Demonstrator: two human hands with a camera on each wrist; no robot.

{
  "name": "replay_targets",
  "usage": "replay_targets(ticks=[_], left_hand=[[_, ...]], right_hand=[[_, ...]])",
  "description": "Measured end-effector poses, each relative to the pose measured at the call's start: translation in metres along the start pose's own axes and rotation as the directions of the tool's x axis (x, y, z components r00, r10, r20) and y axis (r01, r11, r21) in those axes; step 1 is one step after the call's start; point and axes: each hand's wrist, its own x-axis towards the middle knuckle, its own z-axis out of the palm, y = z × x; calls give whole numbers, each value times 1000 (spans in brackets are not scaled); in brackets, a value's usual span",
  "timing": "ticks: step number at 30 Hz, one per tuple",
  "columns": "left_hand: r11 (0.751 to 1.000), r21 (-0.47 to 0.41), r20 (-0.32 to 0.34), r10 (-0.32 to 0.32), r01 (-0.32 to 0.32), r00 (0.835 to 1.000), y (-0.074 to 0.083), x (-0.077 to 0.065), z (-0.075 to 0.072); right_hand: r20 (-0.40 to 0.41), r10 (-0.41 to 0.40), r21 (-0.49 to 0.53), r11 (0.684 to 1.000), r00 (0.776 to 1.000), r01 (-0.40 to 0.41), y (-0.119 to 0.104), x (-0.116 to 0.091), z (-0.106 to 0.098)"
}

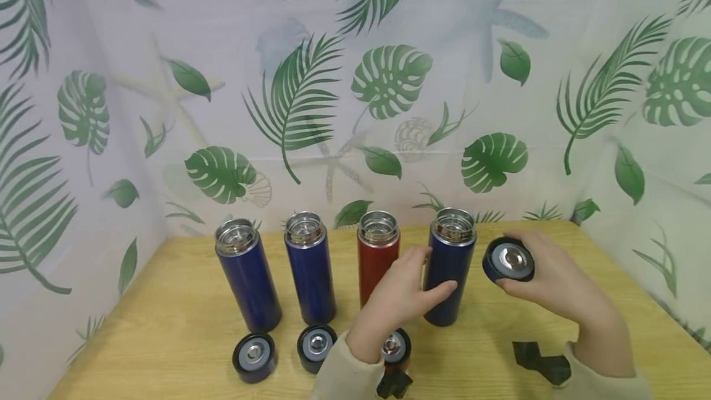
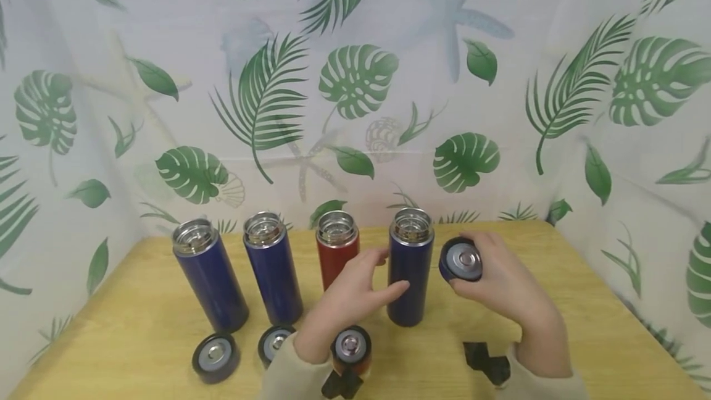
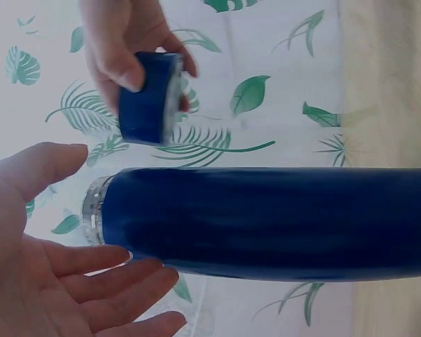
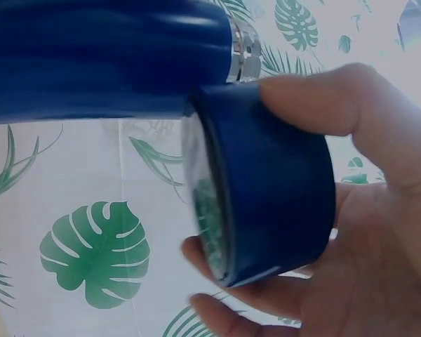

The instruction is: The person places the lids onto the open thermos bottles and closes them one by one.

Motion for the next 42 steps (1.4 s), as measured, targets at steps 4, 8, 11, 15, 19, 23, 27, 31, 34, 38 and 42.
replay_targets(ticks=[4, 8, 11, 15, 19, 23, 27, 31, 34, 38, 42], left_hand=[[1000, 22, -6, -3, 3, 1000, 0, 2, 6], [1000, 20, -29, 4, -4, 1000, -5, 5, 14], [1000, -11, -45, -14, 13, 999, -9, 9, 20], [992, -107, -59, -72, 66, 996, -15, 15, 28], [970, -225, -68, -109, 92, 992, -21, 19, 37], [950, -302, -81, -106, 77, 991, -27, 23, 44], [934, -350, -78, -109, 75, 991, -31, 24, 49], [917, -390, -68, -120, 84, 990, -33, 26, 52], [906, -415, -65, -124, 86, 990, -33, 28, 55], [901, -428, -71, -113, 72, 991, -36, 31, 59], [903, -424, -69, -109, 70, 992, -39, 31, 60]], right_hand=[[-66, -20, 16, 1000, 998, 21, 2, -2, 0], [-117, -12, 30, 999, 993, 16, 2, 1, 0], [-156, 2, 47, 999, 988, 6, 2, 4, 0], [-202, 42, 74, 997, 978, -27, 0, 5, 0], [-234, 105, 107, 991, 966, -82, -2, 4, -1], [-260, 145, 122, 986, 955, -117, -4, 4, 0], [-287, 157, 142, 983, 945, -120, -6, 5, 2], [-305, 158, 170, 979, 939, -109, -9, 6, 3], [-329, 137, 166, 982, 934, -85, -10, 7, 4], [-361, 111, 146, 987, 926, -61, -12, 8, 5], [-369, 111, 145, 988, 923, -61, -12, 7, 7]])
